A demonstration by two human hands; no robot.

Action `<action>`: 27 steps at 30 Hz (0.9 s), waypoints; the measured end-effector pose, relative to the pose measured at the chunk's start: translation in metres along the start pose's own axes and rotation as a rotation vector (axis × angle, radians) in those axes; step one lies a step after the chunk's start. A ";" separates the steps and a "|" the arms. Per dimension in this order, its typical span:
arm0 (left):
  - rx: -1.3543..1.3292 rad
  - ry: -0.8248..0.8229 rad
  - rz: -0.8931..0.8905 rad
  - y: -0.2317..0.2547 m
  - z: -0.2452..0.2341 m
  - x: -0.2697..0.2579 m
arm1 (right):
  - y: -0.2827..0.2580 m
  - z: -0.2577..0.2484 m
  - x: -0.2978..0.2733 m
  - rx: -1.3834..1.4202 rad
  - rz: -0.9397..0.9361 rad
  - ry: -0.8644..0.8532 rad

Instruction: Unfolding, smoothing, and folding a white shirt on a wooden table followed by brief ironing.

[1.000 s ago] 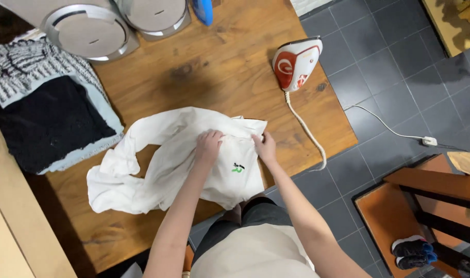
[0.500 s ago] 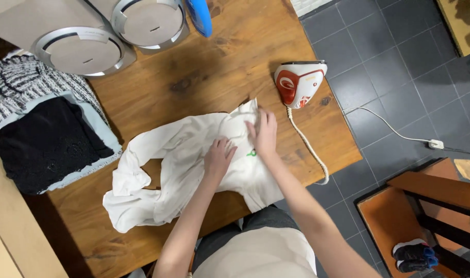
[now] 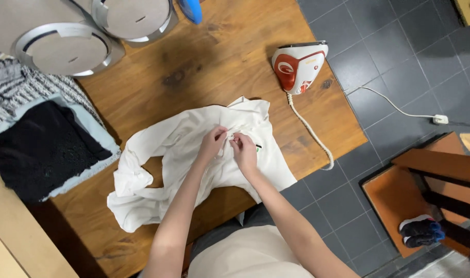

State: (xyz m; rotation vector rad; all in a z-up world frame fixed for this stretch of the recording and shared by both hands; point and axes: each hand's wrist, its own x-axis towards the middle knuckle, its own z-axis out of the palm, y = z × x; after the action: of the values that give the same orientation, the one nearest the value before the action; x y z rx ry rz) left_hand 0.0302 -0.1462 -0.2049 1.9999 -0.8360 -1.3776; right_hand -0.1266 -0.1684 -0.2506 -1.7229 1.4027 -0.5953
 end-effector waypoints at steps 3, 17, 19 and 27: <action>0.004 -0.016 0.011 0.004 -0.005 -0.003 | -0.009 0.002 0.000 0.084 0.065 0.095; -0.338 -0.167 -0.036 0.032 -0.006 -0.038 | -0.046 -0.084 -0.010 0.084 0.185 -0.058; -0.315 -0.198 -0.021 0.030 -0.001 -0.042 | -0.058 -0.090 -0.012 0.019 0.142 -0.105; -0.143 0.025 0.066 0.042 0.008 -0.068 | -0.078 -0.093 -0.027 -0.106 0.092 -0.128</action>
State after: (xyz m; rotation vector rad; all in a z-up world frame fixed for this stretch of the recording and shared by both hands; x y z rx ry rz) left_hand -0.0030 -0.1229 -0.1361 1.8611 -0.7632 -1.3336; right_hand -0.1622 -0.1669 -0.1314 -1.7366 1.4354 -0.3591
